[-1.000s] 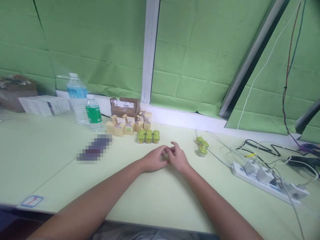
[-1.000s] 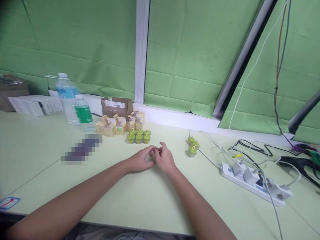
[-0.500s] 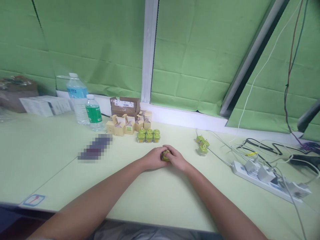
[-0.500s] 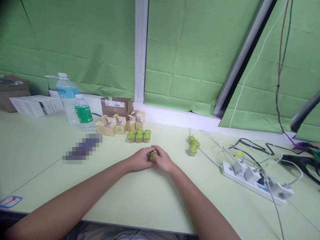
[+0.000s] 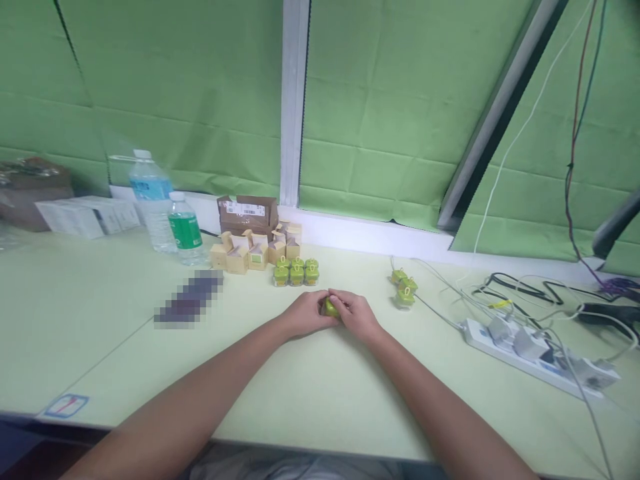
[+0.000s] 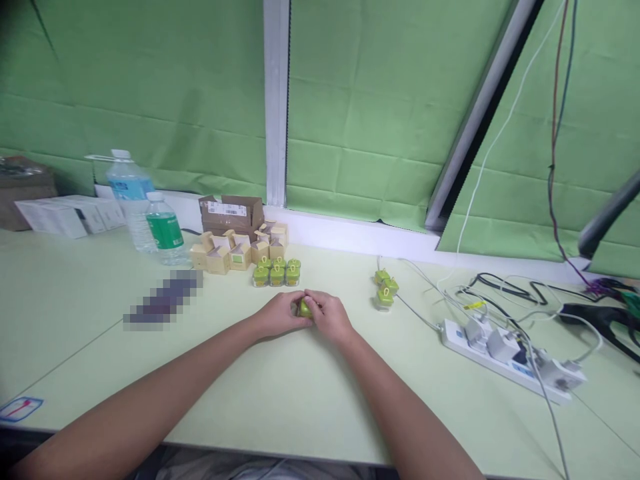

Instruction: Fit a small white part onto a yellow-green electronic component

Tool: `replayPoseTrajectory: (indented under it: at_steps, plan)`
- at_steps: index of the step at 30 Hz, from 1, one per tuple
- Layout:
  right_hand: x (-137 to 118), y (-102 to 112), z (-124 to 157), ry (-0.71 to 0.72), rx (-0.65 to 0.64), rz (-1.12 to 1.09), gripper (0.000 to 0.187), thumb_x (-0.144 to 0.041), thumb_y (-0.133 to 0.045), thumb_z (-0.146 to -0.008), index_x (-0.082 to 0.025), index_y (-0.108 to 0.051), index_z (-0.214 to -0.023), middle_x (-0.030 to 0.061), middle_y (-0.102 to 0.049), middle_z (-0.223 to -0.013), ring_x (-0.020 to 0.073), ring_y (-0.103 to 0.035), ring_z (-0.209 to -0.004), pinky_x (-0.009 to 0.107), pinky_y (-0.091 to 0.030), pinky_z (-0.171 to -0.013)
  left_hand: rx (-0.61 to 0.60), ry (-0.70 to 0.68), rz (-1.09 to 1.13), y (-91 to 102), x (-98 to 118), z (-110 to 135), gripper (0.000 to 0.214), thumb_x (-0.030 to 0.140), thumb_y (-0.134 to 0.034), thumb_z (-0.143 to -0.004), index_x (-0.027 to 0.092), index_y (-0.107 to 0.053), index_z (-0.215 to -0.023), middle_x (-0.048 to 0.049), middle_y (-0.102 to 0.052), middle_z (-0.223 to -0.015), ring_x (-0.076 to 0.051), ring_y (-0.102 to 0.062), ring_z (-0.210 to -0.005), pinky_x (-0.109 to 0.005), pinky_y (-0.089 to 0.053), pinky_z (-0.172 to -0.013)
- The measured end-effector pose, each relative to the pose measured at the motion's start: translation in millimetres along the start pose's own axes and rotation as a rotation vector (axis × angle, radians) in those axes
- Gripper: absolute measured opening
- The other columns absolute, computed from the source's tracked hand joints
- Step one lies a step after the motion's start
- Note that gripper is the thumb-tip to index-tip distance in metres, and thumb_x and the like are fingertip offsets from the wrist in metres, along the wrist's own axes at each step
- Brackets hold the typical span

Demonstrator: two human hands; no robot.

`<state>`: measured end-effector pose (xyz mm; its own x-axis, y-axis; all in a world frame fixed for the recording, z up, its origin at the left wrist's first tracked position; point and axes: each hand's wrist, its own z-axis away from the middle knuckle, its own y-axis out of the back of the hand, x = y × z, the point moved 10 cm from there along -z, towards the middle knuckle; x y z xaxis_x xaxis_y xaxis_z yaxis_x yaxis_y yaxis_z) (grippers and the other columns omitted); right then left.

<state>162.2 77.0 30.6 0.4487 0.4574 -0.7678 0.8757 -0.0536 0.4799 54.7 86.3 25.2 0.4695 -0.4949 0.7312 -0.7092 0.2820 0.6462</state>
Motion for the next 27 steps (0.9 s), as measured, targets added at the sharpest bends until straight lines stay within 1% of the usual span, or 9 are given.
replayPoseTrajectory:
  at_steps: [3, 6, 8, 10, 13, 16, 21, 24, 27]
  plan:
    - [10, 17, -2, -0.078, 0.158, -0.095, 0.040, -0.050, -0.053, -0.091, -0.023, -0.074, -0.112, 0.0057, -0.072, -0.120, 0.0258, -0.065, -0.115, 0.043, -0.048, -0.104, 0.025, 0.013, -0.043, 4.7, -7, -1, 0.041, 0.045, -0.073, -0.070, 0.018, -0.067, -0.101, -0.0038, -0.068, -0.090, -0.022, -0.060, -0.079, -0.030, -0.045, -0.068]
    - [31, 34, -3, -0.219, 0.304, -0.293, 0.050, -0.058, -0.056, -0.085, -0.018, -0.073, -0.109, 0.0083, -0.073, -0.110, 0.0268, -0.068, -0.101, 0.043, -0.060, -0.084, 0.079, 0.034, -0.070, 10.2, -18, -4, 0.046, 0.042, -0.074, -0.071, 0.020, -0.064, -0.110, -0.0067, -0.069, -0.107, -0.025, -0.062, -0.094, -0.034, -0.048, -0.080]
    - [45, 38, -2, -0.309, 0.348, -0.417, 0.052, -0.060, -0.059, -0.081, -0.017, -0.072, -0.106, 0.0084, -0.072, -0.102, 0.0249, -0.068, -0.090, 0.040, -0.062, -0.070, 0.133, 0.053, -0.090, 14.0, -26, -6, 0.050, 0.039, -0.072, -0.074, 0.020, -0.060, -0.119, -0.0092, -0.066, -0.119, -0.028, -0.061, -0.107, -0.037, -0.047, -0.091]
    - [55, 38, -1, -0.378, 0.365, -0.493, 0.048, -0.057, -0.060, -0.078, -0.017, -0.071, -0.102, 0.0078, -0.071, -0.099, 0.0235, -0.068, -0.087, 0.037, -0.063, -0.065, 0.184, 0.055, -0.117, 17.2, -30, -8, 0.053, 0.037, -0.069, -0.078, 0.018, -0.055, -0.127, -0.0117, -0.061, -0.129, -0.029, -0.058, -0.115, -0.040, -0.045, -0.099]
    - [61, 30, 0, -0.450, 0.332, -0.550, 0.038, -0.051, -0.060, -0.078, -0.019, -0.070, -0.096, 0.0072, -0.071, -0.098, 0.0236, -0.068, -0.087, 0.037, -0.062, -0.066, 0.260, -0.006, -0.153, 23.9, -22, -7, 0.055, 0.034, -0.066, -0.082, 0.017, -0.050, -0.132, -0.0131, -0.055, -0.136, -0.029, -0.053, -0.124, -0.043, -0.040, -0.107]
    - [55, 18, 2, -0.481, 0.261, -0.590, 0.034, -0.047, -0.060, -0.077, -0.020, -0.070, -0.094, 0.0066, -0.071, -0.097, 0.0238, -0.068, -0.085, 0.038, -0.062, -0.068, 0.327, -0.155, -0.158, 32.3, 7, 2, 0.044, 0.036, -0.059, -0.089, 0.019, -0.051, -0.129, -0.0109, -0.055, -0.136, -0.027, -0.046, -0.132, -0.042, -0.036, -0.112]
    - [30, 3, 6, -0.473, 0.163, -0.649, 0.035, -0.049, -0.060, -0.079, -0.020, -0.069, -0.096, 0.0052, -0.071, -0.088, 0.0224, -0.067, -0.080, 0.033, -0.058, -0.065, 0.221, -0.359, -0.157, 21.6, 51, 17, 0.054, 0.039, -0.066, -0.087, 0.021, -0.049, -0.135, -0.0113, -0.052, -0.141, -0.028, -0.043, -0.134, -0.044, -0.033, -0.116]
    - [16, -10, 8, -0.460, 0.055, -0.748, 0.033, -0.049, -0.060, -0.082, -0.019, -0.068, -0.095, 0.0048, -0.071, -0.085, 0.0213, -0.066, -0.081, 0.030, -0.055, -0.066, 0.171, -0.415, -0.161, 13.0, 57, 18, 0.049, 0.032, -0.062, -0.090, 0.022, -0.050, -0.136, -0.0106, -0.057, -0.137, -0.028, -0.049, -0.129, -0.047, -0.033, -0.116]
    - [7, -21, 9, -0.463, -0.034, -0.921, 0.029, -0.044, -0.069, -0.078, -0.018, -0.068, -0.091, 0.0046, -0.071, -0.088, 0.0192, -0.066, -0.084, 0.027, -0.053, -0.070, 0.213, -0.409, -0.153, 15.6, 50, 14, 0.046, 0.032, -0.060, -0.092, 0.021, -0.050, -0.136, -0.0112, -0.060, -0.133, -0.028, -0.053, -0.125, -0.048, -0.039, -0.111]
